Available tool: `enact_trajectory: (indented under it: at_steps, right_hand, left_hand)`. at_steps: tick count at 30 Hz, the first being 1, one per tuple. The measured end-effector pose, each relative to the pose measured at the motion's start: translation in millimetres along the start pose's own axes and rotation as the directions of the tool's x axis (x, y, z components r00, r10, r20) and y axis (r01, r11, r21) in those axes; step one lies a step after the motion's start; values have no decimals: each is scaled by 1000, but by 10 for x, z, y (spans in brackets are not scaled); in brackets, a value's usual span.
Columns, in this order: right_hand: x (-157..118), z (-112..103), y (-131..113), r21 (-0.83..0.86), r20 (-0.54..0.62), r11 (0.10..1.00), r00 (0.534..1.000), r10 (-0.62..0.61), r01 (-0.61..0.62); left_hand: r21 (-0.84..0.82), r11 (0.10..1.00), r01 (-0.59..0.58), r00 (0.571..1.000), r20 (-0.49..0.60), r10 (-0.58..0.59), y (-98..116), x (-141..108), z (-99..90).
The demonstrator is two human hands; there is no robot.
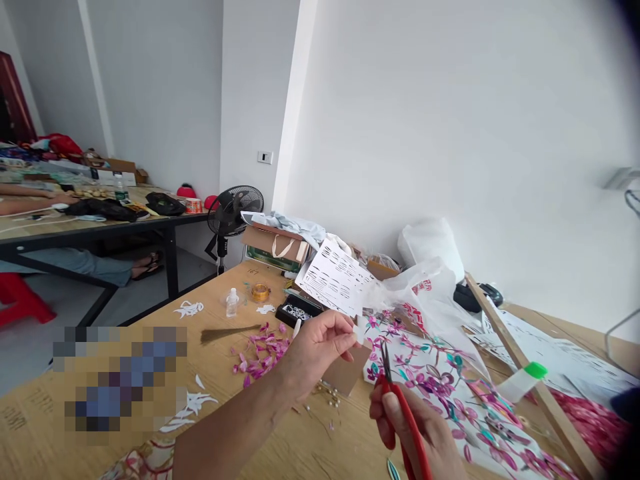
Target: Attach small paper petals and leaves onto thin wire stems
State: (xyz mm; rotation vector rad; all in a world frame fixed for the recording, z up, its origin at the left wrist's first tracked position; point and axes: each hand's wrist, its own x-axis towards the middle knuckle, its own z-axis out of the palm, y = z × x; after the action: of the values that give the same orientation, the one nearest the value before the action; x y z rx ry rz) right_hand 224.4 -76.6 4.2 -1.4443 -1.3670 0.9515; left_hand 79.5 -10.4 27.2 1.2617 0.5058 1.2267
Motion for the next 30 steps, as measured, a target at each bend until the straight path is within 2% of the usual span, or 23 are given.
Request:
enact_trajectory:
  at_steps: [7, 12, 20, 30]
  right_hand:
    - [-4, 71, 10, 59, 127, 998, 992, -2, -6]
    - [-10, 88, 5, 23, 165, 999, 986, -27, 23]
    - [-29, 75, 32, 71, 193, 997, 981, -22, 9]
    - [-12, 56, 86, 43, 229, 999, 973, -26, 17]
  left_hand:
    - [-18, 1000, 23, 999, 38, -22, -15, -22, 13]
    - [-35, 994, 101, 994, 53, -99, -5, -45, 43]
    - [-25, 989, 146, 984, 111, -142, -19, -37, 26]
    - [-15, 981, 196, 973, 130, -192, 27, -49, 39]
